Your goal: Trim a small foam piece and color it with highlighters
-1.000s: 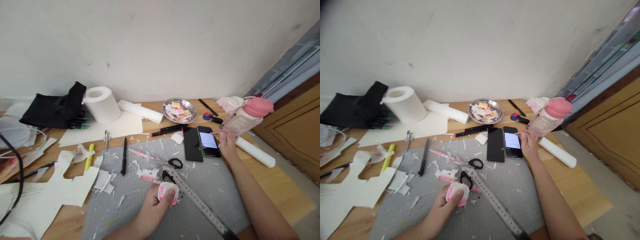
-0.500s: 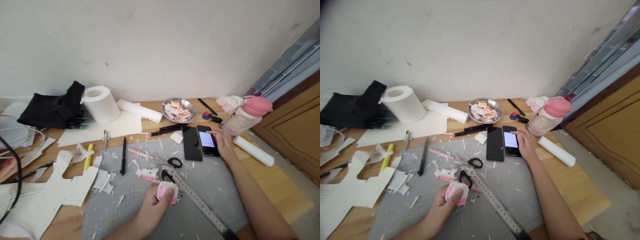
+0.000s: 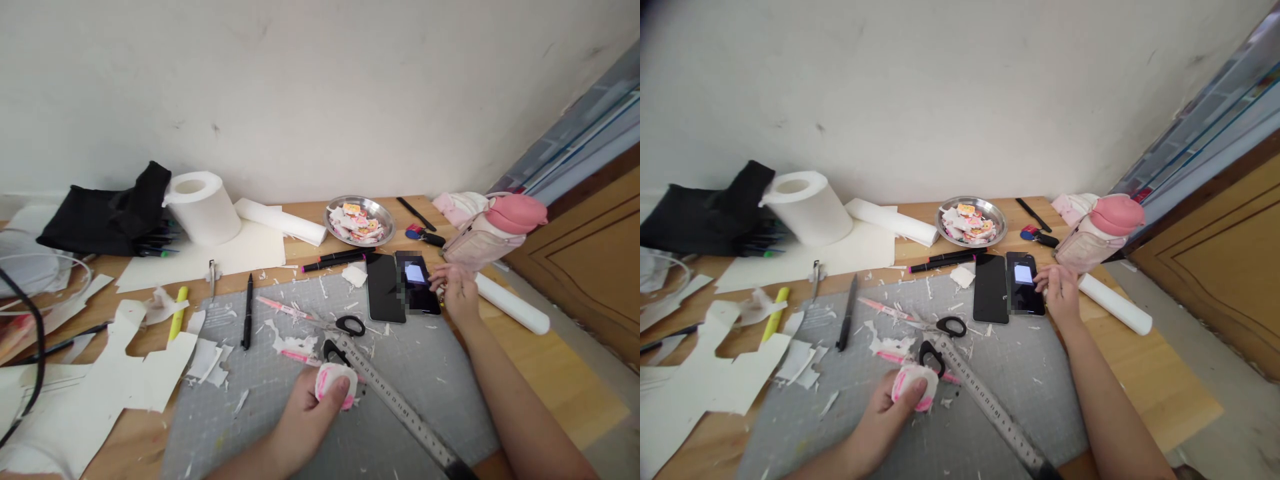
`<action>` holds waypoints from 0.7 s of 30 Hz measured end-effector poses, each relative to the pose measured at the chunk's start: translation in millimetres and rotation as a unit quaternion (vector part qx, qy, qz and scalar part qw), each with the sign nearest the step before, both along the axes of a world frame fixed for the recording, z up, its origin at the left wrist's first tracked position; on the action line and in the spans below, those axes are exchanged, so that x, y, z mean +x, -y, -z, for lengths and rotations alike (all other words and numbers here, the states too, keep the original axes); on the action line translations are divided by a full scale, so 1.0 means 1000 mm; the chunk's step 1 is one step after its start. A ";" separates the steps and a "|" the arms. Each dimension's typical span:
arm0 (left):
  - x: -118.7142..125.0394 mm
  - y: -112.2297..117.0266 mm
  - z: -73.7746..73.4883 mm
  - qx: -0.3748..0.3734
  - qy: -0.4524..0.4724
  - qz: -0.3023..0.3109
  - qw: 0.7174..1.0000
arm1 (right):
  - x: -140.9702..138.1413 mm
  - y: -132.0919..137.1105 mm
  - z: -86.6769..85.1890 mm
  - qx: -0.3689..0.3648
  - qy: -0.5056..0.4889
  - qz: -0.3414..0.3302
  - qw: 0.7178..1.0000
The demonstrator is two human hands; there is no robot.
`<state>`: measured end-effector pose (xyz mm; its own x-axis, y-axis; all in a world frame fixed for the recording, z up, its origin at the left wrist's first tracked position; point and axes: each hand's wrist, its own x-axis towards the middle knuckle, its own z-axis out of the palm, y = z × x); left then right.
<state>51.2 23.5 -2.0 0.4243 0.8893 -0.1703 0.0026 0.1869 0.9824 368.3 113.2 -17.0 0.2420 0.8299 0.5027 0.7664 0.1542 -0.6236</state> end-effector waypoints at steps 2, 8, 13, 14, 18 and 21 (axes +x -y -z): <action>0.000 0.000 0.000 -0.002 -0.001 -0.004 1.000 | -0.001 0.000 -0.002 0.005 0.013 0.001 1.000; 0.000 0.001 0.002 -0.003 0.001 -0.003 1.000 | -0.006 0.000 -0.007 0.000 0.051 -0.026 0.998; 0.000 0.000 0.000 -0.012 -0.003 -0.008 1.000 | -0.014 0.002 -0.009 -0.057 0.124 -0.139 0.981; 0.000 0.000 -0.001 -0.014 -0.005 -0.009 1.000 | -0.015 0.002 -0.010 -0.059 0.137 -0.145 0.978; 0.001 0.001 -0.002 -0.015 -0.006 -0.001 1.000 | -0.011 0.004 -0.009 -0.035 0.155 -0.076 0.984; 0.001 0.000 -0.002 -0.007 -0.006 0.004 1.000 | -0.007 0.004 -0.008 -0.019 0.101 -0.024 0.994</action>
